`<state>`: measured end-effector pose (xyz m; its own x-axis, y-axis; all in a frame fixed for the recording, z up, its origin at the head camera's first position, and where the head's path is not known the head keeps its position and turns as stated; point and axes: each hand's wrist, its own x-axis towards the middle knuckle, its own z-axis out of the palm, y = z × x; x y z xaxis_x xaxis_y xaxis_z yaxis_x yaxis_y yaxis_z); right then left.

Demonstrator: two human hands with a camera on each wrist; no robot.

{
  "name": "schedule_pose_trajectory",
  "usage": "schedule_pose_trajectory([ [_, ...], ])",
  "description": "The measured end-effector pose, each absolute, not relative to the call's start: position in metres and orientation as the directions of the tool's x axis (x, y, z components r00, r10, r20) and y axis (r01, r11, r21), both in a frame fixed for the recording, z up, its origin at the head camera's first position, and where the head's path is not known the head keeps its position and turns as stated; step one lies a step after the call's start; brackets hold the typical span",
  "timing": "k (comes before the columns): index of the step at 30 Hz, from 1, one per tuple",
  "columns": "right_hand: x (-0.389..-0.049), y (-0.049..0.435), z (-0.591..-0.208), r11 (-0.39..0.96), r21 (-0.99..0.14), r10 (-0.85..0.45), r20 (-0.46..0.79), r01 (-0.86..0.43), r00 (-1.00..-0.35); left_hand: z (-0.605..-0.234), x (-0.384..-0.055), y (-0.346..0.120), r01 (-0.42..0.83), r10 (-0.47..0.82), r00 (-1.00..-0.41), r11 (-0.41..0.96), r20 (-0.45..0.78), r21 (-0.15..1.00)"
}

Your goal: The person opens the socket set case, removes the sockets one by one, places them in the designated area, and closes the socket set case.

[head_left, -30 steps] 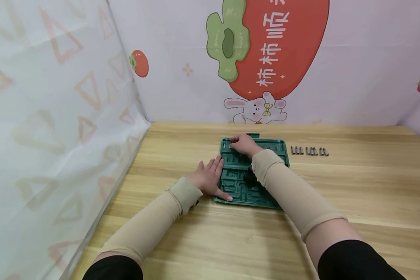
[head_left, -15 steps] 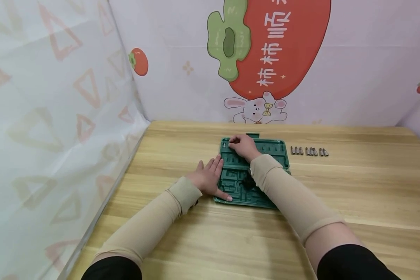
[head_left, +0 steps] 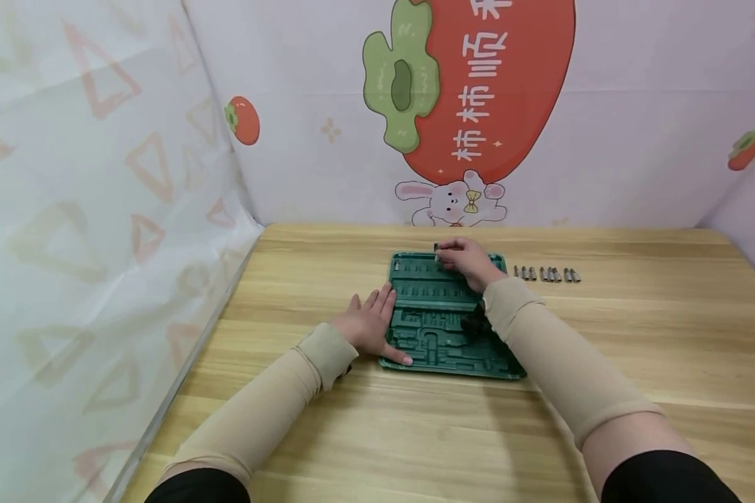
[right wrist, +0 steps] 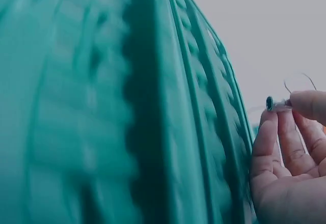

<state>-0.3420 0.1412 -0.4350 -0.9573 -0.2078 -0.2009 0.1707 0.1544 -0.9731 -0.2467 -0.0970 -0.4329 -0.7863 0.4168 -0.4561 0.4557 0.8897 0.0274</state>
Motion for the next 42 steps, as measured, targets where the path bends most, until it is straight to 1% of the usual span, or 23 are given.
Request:
schedule_pose_trajectory([
  [8, -0.339, 0.19, -0.43, 0.115, -0.977, -0.188, -0.201, 0.182, -0.961, -0.434, -0.246, -0.096, 0.454, 0.416, -0.785, 0.891, -0.46, 0.031],
  [17, -0.33, 0.24, -0.428, 0.171, -0.967, -0.198, -0.219, 0.186, -0.955, -0.433, -0.245, -0.095, 0.451, 0.411, -0.791, 0.892, -0.454, 0.023],
  [21, -0.326, 0.259, -0.43, 0.167, -0.971, -0.199, -0.206, 0.174, -0.958, -0.433, -0.245, -0.096, 0.46, 0.425, -0.788, 0.887, -0.446, 0.031],
  [28, -0.316, 0.293, -0.434, 0.129, -0.974, -0.161, -0.205, 0.185, -0.966, -0.433, -0.245, -0.097, 0.48, 0.445, -0.783, 0.877, -0.434, 0.033],
  [34, -0.306, 0.319, -0.435, 0.178, -0.966, -0.115, -0.209, 0.187, -0.971, -0.433, -0.245, -0.096, 0.492, 0.448, -0.785, 0.87, -0.428, 0.008],
  [42, -0.303, 0.354, -0.434, 0.198, -0.96, -0.067, -0.217, 0.2, -0.974, -0.431, -0.244, -0.096, 0.494, 0.448, -0.783, 0.869, -0.431, 0.007],
])
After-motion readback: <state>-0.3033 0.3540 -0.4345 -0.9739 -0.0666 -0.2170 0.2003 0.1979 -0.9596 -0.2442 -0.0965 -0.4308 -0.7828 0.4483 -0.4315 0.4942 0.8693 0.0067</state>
